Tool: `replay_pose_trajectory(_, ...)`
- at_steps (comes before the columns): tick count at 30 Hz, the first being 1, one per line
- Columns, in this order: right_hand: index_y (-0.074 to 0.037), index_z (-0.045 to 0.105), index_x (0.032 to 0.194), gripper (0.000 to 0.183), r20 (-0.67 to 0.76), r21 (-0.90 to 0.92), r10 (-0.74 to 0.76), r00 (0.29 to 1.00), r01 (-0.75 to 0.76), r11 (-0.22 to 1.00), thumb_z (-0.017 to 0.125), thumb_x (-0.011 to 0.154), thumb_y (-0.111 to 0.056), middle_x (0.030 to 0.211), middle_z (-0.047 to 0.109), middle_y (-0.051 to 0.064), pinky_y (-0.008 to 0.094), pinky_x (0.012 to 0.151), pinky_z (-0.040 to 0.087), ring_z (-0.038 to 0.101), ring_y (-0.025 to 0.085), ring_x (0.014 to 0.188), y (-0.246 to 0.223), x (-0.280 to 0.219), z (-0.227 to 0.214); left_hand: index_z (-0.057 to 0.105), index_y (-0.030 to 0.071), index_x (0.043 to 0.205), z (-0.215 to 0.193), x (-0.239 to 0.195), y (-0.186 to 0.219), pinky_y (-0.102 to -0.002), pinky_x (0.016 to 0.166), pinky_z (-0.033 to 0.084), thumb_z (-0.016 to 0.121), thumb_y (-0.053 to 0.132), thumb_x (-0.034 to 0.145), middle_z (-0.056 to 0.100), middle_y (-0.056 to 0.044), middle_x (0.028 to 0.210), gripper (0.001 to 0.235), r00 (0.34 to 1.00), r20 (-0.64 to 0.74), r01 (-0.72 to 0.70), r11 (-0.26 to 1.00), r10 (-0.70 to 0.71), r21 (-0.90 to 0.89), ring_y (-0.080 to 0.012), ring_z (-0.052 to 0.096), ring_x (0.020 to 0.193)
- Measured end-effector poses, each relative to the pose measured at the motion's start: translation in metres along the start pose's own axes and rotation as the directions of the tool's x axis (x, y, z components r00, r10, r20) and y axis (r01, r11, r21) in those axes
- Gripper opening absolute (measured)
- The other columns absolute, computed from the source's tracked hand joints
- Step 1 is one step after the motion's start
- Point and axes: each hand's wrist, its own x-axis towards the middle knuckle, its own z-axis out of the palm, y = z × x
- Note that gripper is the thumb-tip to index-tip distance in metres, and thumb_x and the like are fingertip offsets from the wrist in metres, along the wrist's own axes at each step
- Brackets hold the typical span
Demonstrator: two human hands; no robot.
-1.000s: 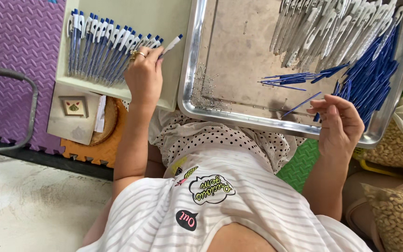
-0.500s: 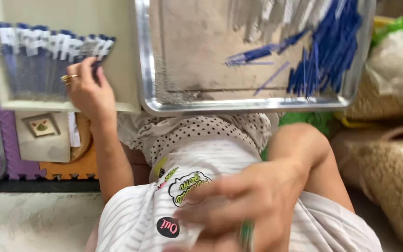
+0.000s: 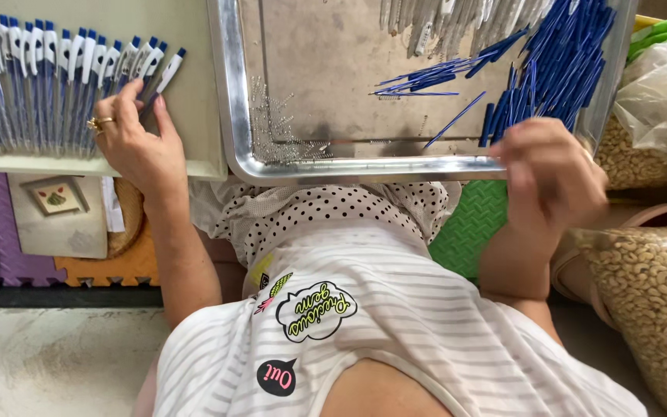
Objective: The person assembles pens by inserting blue ink cartridges into clear pen barrels. They pick up a barrel and a cartridge, insert the cartridge, and place the completed pen into a tray on the left.
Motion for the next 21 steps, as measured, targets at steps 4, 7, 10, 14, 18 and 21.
replay_pose_trajectory(4, 0.013, 0.074, 0.109, 0.010, 0.350, -0.334, 0.172, 0.921, -0.049, 0.941, 0.065, 0.113, 0.011, 0.106, 0.076, 0.024, 0.046, 0.090, 0.058, 0.073, 0.038, 0.102, 0.070, -0.041, -0.034, 0.073, 0.013, 0.124, 0.005, 0.001, 0.002, -0.039, 0.077, 0.052, 0.088, 0.014, 0.102, 0.061, -0.005, 0.114, 0.027, 1.000, -0.021, -0.008, 1.000, 0.008, -0.012, -0.0222, 0.068, 0.094)
replay_pose_trajectory(7, -0.003, 0.078, 0.126, 0.018, 0.553, -0.529, 0.193, 0.811, 0.162, 0.833, 0.070, 0.110, 0.002, 0.126, 0.076, 0.016, 0.042, 0.082, 0.055, 0.075, 0.032, 0.106, 0.093, -0.046, -0.040, 0.072, 0.009, 0.122, 0.009, 0.007, 0.031, -0.030, 0.083, 0.058, 0.083, 0.013, 0.105, 0.067, -0.008, 0.110, 0.020, 0.991, -0.131, -0.042, 0.991, 0.025, -0.126, -0.0199, 0.066, 0.095)
replay_pose_trajectory(10, -0.010, 0.075, 0.130, 0.033, 0.697, -0.588, 0.107, 0.709, 0.480, 0.651, 0.085, 0.098, -0.008, 0.125, 0.076, 0.011, 0.037, 0.080, 0.058, 0.076, 0.025, 0.102, 0.108, -0.031, -0.039, 0.074, 0.002, 0.113, 0.003, 0.013, 0.089, -0.036, 0.091, 0.056, 0.076, 0.005, 0.109, 0.074, -0.011, 0.105, 0.006, 0.968, -0.094, -0.249, 0.912, 0.230, -0.326, -0.0243, 0.068, 0.095)
replay_pose_trajectory(14, -0.016, 0.074, 0.107, 0.005, 0.772, -0.511, 0.032, 0.634, 0.590, 0.625, 0.073, 0.103, -0.014, 0.105, 0.071, 0.003, 0.033, 0.084, 0.053, 0.068, 0.022, 0.091, 0.106, -0.004, -0.029, 0.075, 0.020, 0.108, 0.024, 0.009, 0.151, -0.040, 0.079, 0.055, 0.082, 0.015, 0.097, 0.070, -0.001, 0.090, 0.014, 0.879, 0.097, -0.338, 0.754, 0.467, -0.564, -0.0273, 0.074, 0.082)
replay_pose_trajectory(18, -0.014, 0.072, 0.104, 0.009, 0.851, -0.481, 0.121, 0.511, 0.667, 0.569, 0.072, 0.095, -0.015, 0.093, 0.069, 0.004, 0.034, 0.086, 0.051, 0.069, 0.022, 0.091, 0.094, 0.012, -0.020, 0.072, 0.020, 0.102, 0.096, -0.012, 0.188, -0.039, 0.074, 0.057, 0.082, 0.019, 0.090, 0.070, 0.000, 0.094, 0.015, 0.699, 0.119, -0.544, 0.633, 0.705, -0.550, -0.0245, 0.075, 0.084)
replay_pose_trajectory(21, -0.015, 0.066, 0.102, 0.007, 0.829, -0.469, 0.073, 0.555, 0.618, 0.631, 0.067, 0.095, -0.018, 0.094, 0.066, 0.006, 0.036, 0.090, 0.050, 0.067, 0.024, 0.092, 0.104, 0.008, -0.021, 0.071, 0.020, 0.096, 0.107, -0.005, 0.211, -0.032, 0.072, 0.058, 0.089, 0.020, 0.086, 0.066, 0.001, 0.088, 0.020, 0.634, 0.204, -0.587, 0.636, 0.746, -0.502, -0.0190, 0.072, 0.078)
